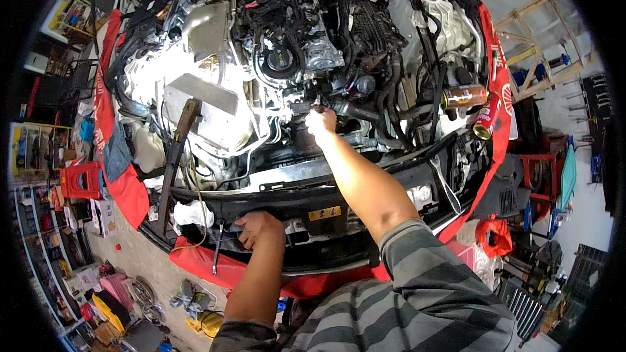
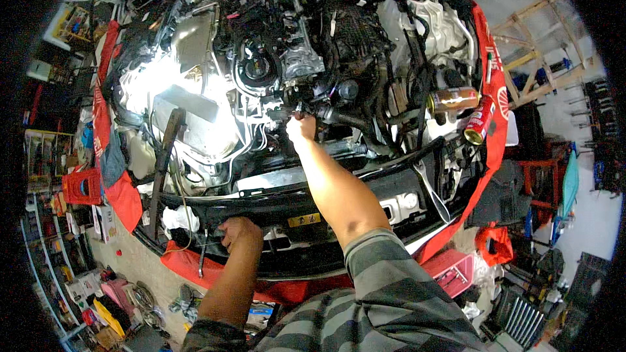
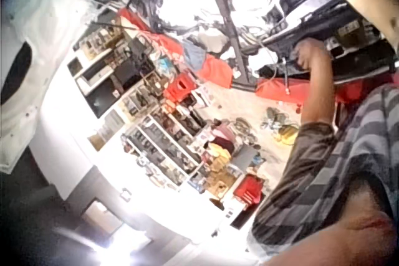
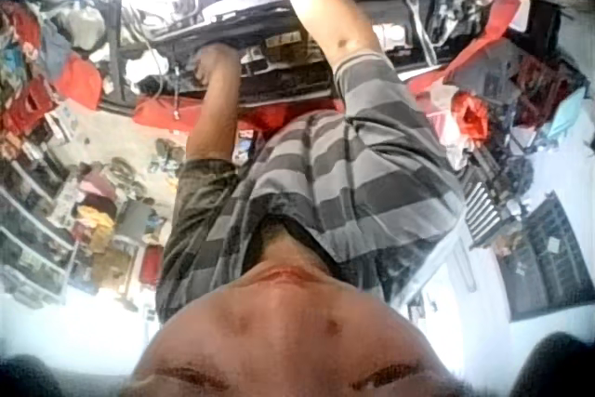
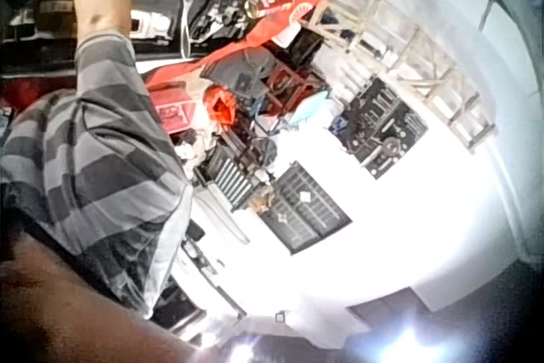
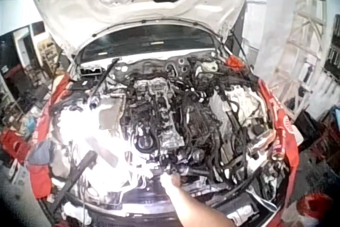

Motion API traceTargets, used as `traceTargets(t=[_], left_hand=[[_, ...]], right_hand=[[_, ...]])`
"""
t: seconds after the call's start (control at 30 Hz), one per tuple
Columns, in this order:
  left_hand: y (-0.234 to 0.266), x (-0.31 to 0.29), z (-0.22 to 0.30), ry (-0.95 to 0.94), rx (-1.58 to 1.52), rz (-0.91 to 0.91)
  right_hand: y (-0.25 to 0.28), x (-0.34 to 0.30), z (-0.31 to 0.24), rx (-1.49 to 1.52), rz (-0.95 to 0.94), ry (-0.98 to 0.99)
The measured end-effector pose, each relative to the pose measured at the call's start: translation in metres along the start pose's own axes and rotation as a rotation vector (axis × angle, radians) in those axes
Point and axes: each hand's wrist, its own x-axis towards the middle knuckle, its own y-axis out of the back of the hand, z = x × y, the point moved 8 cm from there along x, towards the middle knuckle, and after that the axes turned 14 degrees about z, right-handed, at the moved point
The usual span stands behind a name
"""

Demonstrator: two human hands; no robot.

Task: The person works on a car engine with the hood open, using a wrench to loosen and tighten bolts on various components. They manipulate hoses and electrical connectors, occasionally adjusting their position to reach different parts of the engine bay. The person also uses a flashlight to inspect specific areas within the engine compartment.

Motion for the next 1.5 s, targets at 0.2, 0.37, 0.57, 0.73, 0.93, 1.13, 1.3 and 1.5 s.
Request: traceTargets(t=[0.2, 0.37, 0.57, 0.73, 0.93, 1.13, 1.3, 1.5], left_hand=[[-0.020, -0.040, 0.006, -0.071, 0.041, -0.067], [-0.020, -0.002, 0.002, -0.026, 0.036, 0.009], [-0.011, -0.013, -0.004, -0.004, 0.072, 0.025], [-0.027, 0.006, -0.013, 0.006, 0.074, 0.048], [-0.007, -0.017, -0.005, -0.006, 0.077, 0.049], [-0.010, -0.004, 0.000, -0.039, 0.067, 0.054], [-0.015, -0.018, 0.003, -0.098, 0.067, 0.029], [-0.006, -0.002, 0.004, -0.113, 0.065, 0.074]], right_hand=[[0.040, 0.065, -0.007, -0.295, 0.139, 0.389], [-0.001, -0.006, -0.043, -0.722, 0.297, 0.630], [-0.005, -0.026, -0.075, -0.845, 0.401, 0.806], [0.000, -0.016, -0.065, -0.679, 0.368, 0.716], [0.015, -0.007, -0.058, -0.570, 0.489, 0.572], [0.005, -0.017, -0.051, -0.549, 0.478, 0.694], [0.023, 0.050, -0.039, -0.603, 0.446, 0.654], [-0.015, 0.010, -0.006, 0.079, 0.007, -0.011]])
